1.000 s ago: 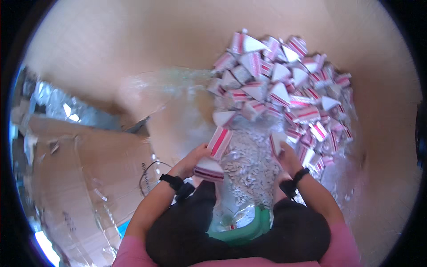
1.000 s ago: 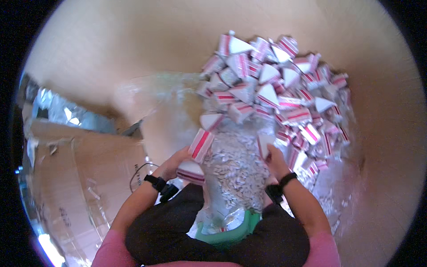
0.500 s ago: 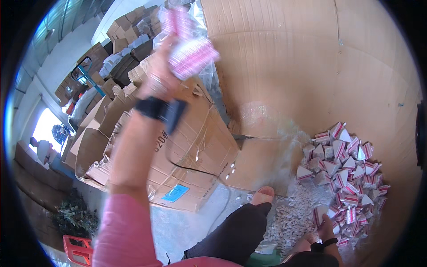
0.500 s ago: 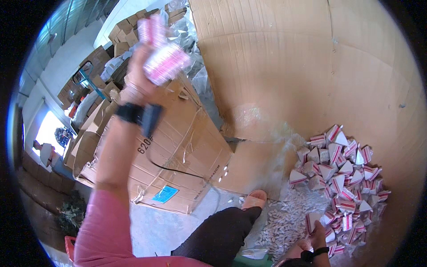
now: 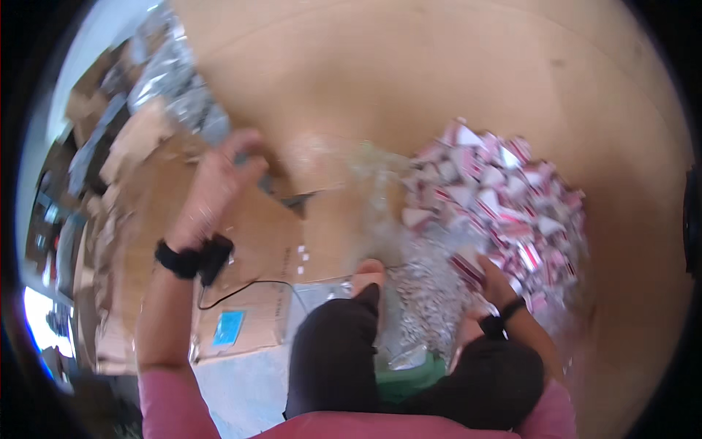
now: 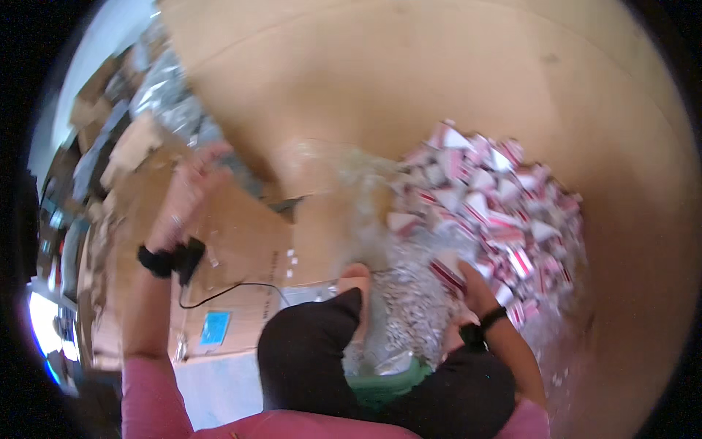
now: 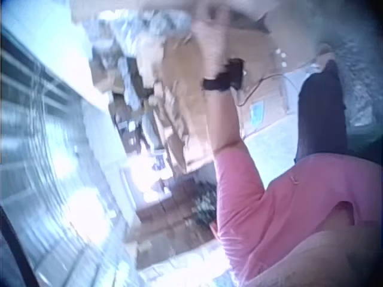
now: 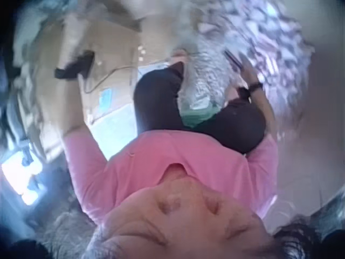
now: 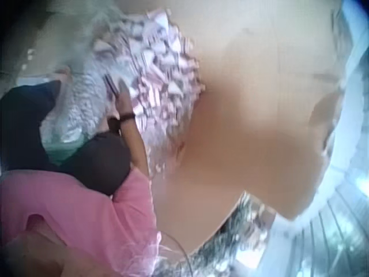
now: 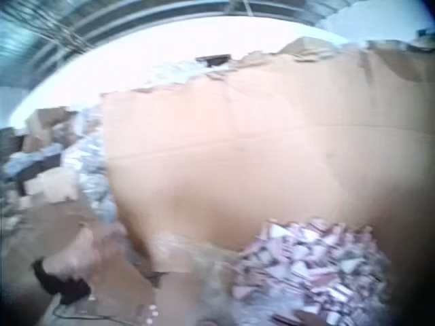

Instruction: Sorting small packaged products inside a large bulk container.

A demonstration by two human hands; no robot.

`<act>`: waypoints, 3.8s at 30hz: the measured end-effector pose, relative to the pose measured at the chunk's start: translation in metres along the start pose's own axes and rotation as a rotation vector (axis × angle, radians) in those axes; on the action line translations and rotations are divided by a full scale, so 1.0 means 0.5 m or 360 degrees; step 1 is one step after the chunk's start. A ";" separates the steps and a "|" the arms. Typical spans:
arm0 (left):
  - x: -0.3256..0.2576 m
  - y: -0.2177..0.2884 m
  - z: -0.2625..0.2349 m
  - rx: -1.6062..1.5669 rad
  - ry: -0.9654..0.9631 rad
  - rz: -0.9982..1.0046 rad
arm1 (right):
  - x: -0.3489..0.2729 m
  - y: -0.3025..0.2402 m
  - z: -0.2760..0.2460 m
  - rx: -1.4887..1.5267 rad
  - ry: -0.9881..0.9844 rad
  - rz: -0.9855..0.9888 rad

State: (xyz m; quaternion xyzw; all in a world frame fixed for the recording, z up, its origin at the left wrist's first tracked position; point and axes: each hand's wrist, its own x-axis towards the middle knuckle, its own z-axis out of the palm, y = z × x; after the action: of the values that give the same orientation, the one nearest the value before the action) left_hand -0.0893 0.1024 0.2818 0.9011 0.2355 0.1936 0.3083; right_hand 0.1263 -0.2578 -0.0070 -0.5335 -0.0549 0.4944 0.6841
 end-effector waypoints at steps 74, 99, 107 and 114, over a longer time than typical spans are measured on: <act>-0.025 0.161 0.481 -0.1345 -0.1870 -0.0491 | -0.214 -0.328 0.114 -0.1588 -0.0639 -0.0691; -0.010 0.134 0.360 -0.1562 -0.1503 -0.0206 | -0.241 -0.338 0.189 -0.1443 -0.0333 -0.1433; -0.014 0.125 0.374 -0.1687 -0.1437 -0.0333 | -0.249 -0.337 0.187 -0.0571 -0.0650 -0.0909; -0.015 0.150 0.332 -0.1317 -0.1377 -0.0084 | -0.124 -0.242 0.028 -0.1966 0.0801 -0.2324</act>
State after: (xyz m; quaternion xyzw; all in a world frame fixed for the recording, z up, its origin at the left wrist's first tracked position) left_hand 0.0095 -0.0312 0.2068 0.6970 0.0160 -0.1229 0.7063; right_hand 0.1611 -0.2869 0.1219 -0.7215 -0.4717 -0.2923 0.4143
